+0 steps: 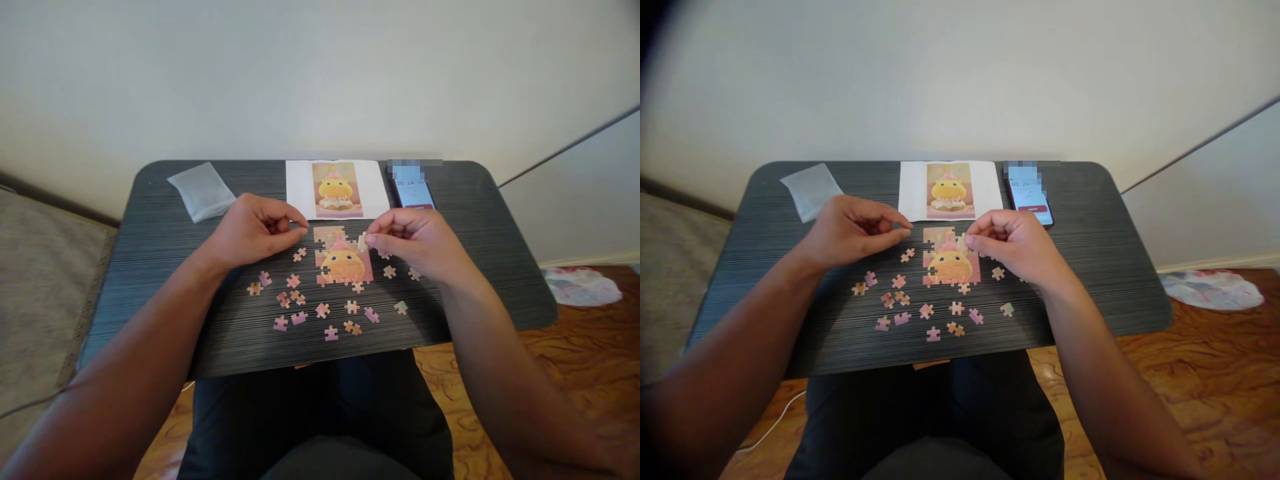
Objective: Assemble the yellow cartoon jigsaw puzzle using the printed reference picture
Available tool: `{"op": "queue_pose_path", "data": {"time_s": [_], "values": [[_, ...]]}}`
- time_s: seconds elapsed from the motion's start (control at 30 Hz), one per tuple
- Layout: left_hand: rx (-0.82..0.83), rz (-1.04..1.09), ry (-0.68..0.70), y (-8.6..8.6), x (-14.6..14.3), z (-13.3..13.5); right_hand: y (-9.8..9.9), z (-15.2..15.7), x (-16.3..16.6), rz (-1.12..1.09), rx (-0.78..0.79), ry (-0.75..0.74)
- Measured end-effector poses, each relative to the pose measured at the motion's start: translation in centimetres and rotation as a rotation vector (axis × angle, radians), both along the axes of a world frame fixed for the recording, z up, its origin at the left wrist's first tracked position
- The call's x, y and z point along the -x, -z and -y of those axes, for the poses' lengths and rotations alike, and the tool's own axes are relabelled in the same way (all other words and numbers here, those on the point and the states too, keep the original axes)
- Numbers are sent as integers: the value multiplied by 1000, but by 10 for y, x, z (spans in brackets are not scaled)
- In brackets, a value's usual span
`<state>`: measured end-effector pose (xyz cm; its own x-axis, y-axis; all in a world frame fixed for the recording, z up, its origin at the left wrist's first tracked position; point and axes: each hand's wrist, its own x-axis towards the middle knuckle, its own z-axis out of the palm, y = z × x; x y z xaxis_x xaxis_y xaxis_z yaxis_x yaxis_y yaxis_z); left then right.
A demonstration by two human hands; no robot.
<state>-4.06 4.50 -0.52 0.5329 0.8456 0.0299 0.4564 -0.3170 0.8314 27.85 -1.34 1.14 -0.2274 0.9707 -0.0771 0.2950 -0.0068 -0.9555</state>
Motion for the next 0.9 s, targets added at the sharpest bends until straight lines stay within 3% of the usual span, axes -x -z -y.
{"op": "queue_pose_path", "data": {"time_s": [0.23,0.47,0.9], "values": [[-230,-210,148,-4,-13,9,5,-32,35,126,20,-232],[-329,-302,217,2,-16,8,12,-41,47,277,-4,-257],[-359,-400,206,5,-19,9,16,-41,49,317,-64,-221]]}}
